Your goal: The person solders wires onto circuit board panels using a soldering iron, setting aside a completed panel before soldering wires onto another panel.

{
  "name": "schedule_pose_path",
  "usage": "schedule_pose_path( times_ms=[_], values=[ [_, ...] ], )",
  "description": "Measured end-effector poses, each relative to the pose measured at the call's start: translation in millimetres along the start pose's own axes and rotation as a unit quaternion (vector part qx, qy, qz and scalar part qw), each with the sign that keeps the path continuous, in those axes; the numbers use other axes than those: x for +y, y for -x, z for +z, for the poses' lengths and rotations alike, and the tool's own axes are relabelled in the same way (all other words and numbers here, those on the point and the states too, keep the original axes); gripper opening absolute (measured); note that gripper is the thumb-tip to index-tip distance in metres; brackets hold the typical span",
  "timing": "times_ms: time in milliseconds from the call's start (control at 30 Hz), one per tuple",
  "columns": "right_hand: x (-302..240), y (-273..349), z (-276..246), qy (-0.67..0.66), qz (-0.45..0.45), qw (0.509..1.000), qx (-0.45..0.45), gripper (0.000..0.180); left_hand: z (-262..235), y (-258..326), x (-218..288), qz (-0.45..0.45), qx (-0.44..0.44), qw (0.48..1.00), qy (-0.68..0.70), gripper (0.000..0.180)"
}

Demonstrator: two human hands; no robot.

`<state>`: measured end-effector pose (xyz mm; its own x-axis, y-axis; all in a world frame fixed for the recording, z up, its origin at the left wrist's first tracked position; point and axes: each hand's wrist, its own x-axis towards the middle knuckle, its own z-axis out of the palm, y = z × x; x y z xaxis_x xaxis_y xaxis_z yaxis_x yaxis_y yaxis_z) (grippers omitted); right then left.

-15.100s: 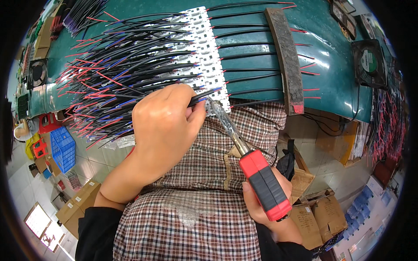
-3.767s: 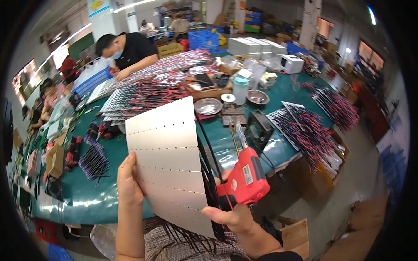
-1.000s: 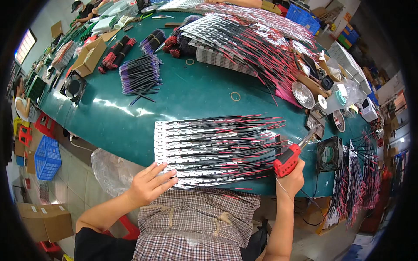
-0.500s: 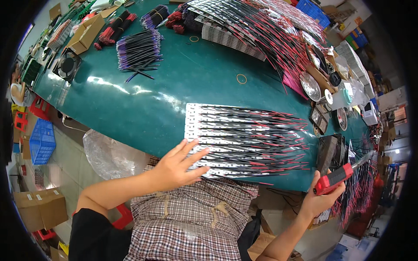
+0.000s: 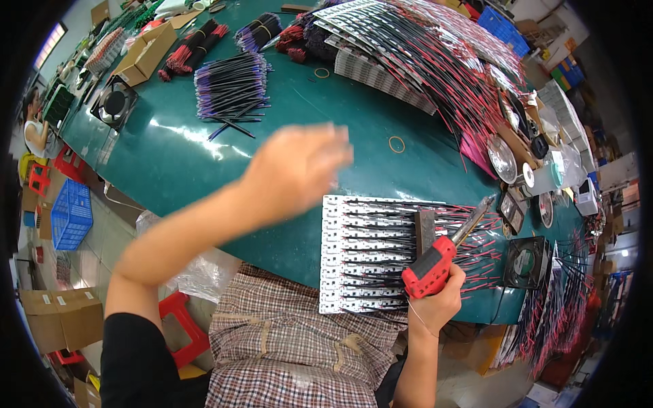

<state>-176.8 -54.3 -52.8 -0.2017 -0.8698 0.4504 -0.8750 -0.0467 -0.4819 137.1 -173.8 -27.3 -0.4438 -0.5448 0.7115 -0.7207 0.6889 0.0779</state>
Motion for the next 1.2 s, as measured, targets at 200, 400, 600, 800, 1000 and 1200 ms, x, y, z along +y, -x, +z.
schedule_pose_path(
  times_ms=[200,400,600,800,1000,1200],
  values=[
    [-9.1,0.5,2.9,0.003,-0.015,1.0,-0.012,0.047,23.4,-103.5,-170.2,0.007,0.068,0.965,-0.253,0.053],
    [-2.7,4.2,5.4,0.01,-0.006,1.0,-0.016,0.047,49.7,-152.1,-221.6,-0.017,-0.072,0.966,-0.248,0.022],
    [-2.0,1.2,4.2,0.0,-0.012,1.0,-0.019,0.046,25.9,-186.9,-220.8,-0.011,-0.167,0.949,-0.267,0.017],
    [-4.2,1.1,4.5,-0.003,-0.016,1.0,-0.018,0.044,22.4,-194.8,-218.5,0.015,-0.13,0.961,-0.245,0.017],
    [-4.5,3.6,6.6,-0.012,-0.014,1.0,-0.016,0.045,30.5,-151.0,-210.8,-0.066,-0.183,0.958,-0.212,0.016],
    [-3.4,2.1,5.7,-0.004,-0.021,1.0,-0.011,0.046,-20.6,-103.5,-187.7,-0.065,-0.114,0.982,-0.138,0.051]
  ],
)
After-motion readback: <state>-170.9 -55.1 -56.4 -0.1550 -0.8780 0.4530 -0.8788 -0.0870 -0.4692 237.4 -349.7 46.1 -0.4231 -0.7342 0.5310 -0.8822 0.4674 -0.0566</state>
